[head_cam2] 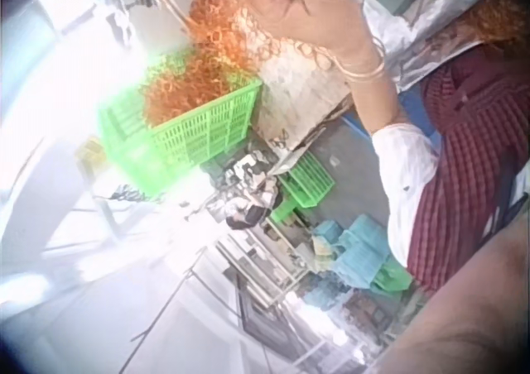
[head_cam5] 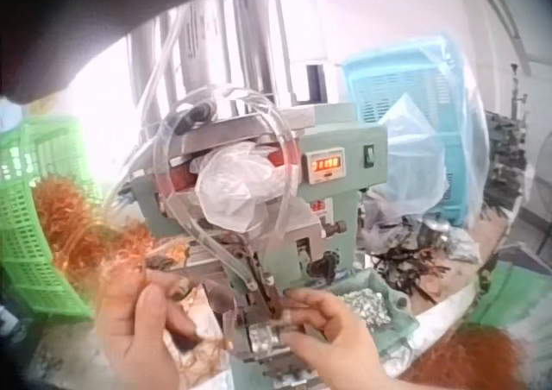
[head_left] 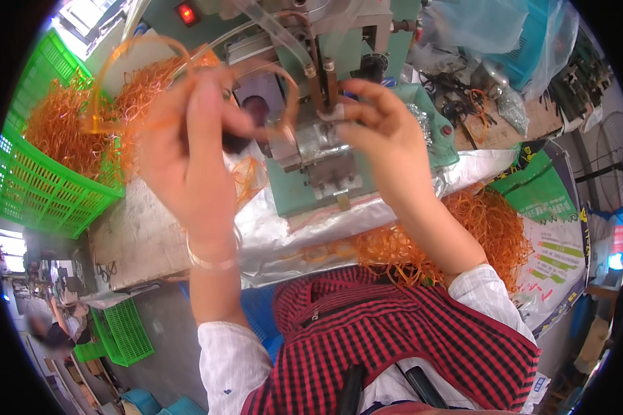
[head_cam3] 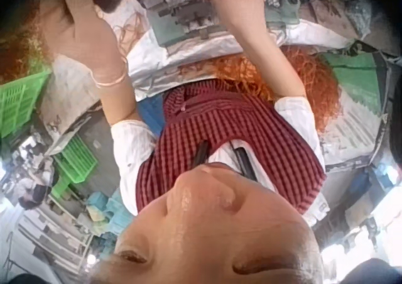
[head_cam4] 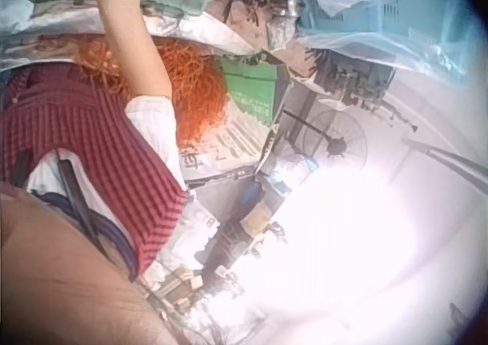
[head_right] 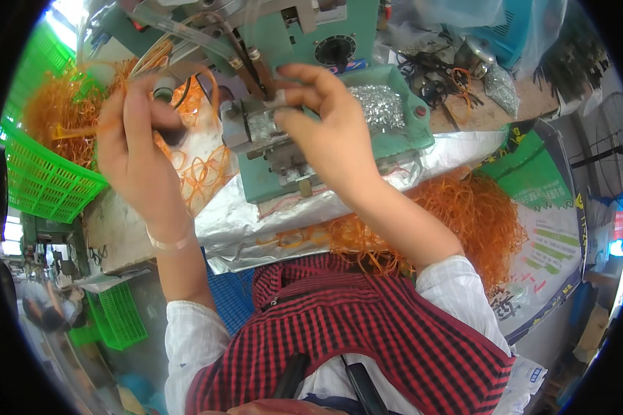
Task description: The person repeatedly picks up orange plastic spectacle frames and small metal components, places them into a press machine, and removes the assembled units. The person handles the frames and components by hand throughout the process.
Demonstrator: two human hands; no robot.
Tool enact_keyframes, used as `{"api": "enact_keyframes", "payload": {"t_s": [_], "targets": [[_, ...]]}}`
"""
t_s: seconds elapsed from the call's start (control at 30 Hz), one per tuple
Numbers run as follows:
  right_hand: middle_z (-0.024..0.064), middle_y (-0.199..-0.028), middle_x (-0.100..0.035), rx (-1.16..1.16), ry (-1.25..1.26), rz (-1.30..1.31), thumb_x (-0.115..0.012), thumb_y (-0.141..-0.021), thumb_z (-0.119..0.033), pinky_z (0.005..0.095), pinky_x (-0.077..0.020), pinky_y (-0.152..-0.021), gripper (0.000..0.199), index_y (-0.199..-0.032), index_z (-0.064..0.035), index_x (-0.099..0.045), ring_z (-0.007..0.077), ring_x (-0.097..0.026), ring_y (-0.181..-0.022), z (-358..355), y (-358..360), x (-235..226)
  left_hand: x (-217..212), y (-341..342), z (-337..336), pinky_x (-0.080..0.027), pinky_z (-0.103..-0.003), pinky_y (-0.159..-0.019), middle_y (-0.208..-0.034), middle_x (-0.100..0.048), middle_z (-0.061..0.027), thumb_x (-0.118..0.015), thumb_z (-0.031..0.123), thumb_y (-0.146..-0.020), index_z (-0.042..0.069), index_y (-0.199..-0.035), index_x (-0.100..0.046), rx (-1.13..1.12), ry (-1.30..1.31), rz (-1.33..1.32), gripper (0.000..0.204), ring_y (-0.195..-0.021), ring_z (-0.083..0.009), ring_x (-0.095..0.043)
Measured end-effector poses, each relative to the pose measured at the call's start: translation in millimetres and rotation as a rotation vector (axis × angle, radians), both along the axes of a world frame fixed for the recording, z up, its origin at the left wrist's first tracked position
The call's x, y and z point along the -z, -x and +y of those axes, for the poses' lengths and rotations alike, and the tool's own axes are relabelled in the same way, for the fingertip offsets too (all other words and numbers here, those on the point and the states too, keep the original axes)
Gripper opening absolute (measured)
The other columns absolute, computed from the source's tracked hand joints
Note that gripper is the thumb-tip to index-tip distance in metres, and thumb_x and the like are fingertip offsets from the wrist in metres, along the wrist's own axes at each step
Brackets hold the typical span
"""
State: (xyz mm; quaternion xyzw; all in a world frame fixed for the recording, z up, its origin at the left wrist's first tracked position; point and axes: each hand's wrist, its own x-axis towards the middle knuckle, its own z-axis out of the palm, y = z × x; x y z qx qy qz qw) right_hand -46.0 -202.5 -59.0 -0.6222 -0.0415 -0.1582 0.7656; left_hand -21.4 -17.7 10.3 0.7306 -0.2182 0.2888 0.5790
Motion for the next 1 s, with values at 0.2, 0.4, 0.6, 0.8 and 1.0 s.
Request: {"api": "enact_keyframes", "payload": {"t_s": [0.2,0.4,0.6,0.8,1.0], "targets": [[0.0134,-0.110,-0.072,0.238,0.577,0.144,-0.060,-0.084,-0.003,0.0325,-0.0498,-0.094,0.035,-0.119,-0.0031,-0.067,0.0221,-0.068,-0.106,-74,16,49,53,45,-28,-0.043,-0.022,-0.047,-0.059,-0.055,-0.0039,-0.043,0.033,-0.107,-0.005,-0.115,-0.062,0.929,0.403,1.154,0.044,-0.051,-0.0103,-0.052],[0.0120,-0.106,-0.072,0.360,0.690,0.093,-0.057,-0.088,-0.002,0.0310,-0.0505,-0.088,0.028,-0.114,-0.0023,-0.069,0.0204,-0.067,-0.099,-107,22,85,77,35,-48,-0.044,-0.024,-0.043,-0.059,-0.054,-0.0022,-0.045,0.030,-0.107,-0.004,-0.114,-0.062,0.857,0.666,1.323,0.038,-0.047,-0.0109,-0.051],[0.0099,-0.099,-0.068,0.431,0.877,0.064,-0.065,-0.081,-0.001,0.0349,-0.0482,-0.088,0.020,-0.100,-0.0036,-0.071,0.0258,-0.063,-0.099,-119,22,91,82,40,-48,-0.039,-0.023,-0.048,-0.063,-0.056,-0.0033,-0.047,0.031,-0.105,-0.006,-0.112,-0.064,0.853,0.643,1.300,0.041,-0.054,-0.0106,-0.050],[0.0109,-0.092,-0.064,0.430,1.162,0.076,-0.074,-0.076,-0.008,0.0415,-0.0473,-0.085,0.012,-0.089,-0.0084,-0.073,0.0333,-0.059,-0.096,-106,20,93,80,36,-49,-0.046,-0.023,-0.052,-0.061,-0.055,-0.0022,-0.045,0.031,-0.107,-0.004,-0.116,-0.060,0.887,0.615,1.283,0.040,-0.055,-0.0100,-0.054],[0.0129,-0.092,-0.067,0.507,1.103,0.013,-0.069,-0.084,-0.010,0.0398,-0.0496,-0.083,0.012,-0.094,-0.0025,-0.068,0.0315,-0.064,-0.091,-112,15,109,114,73,8,-0.052,-0.026,-0.068,-0.086,-0.069,-0.0043,-0.058,0.020,-0.101,0.002,-0.112,-0.063,0.652,0.117,0.957,0.022,-0.075,-0.0089,-0.062]]}}
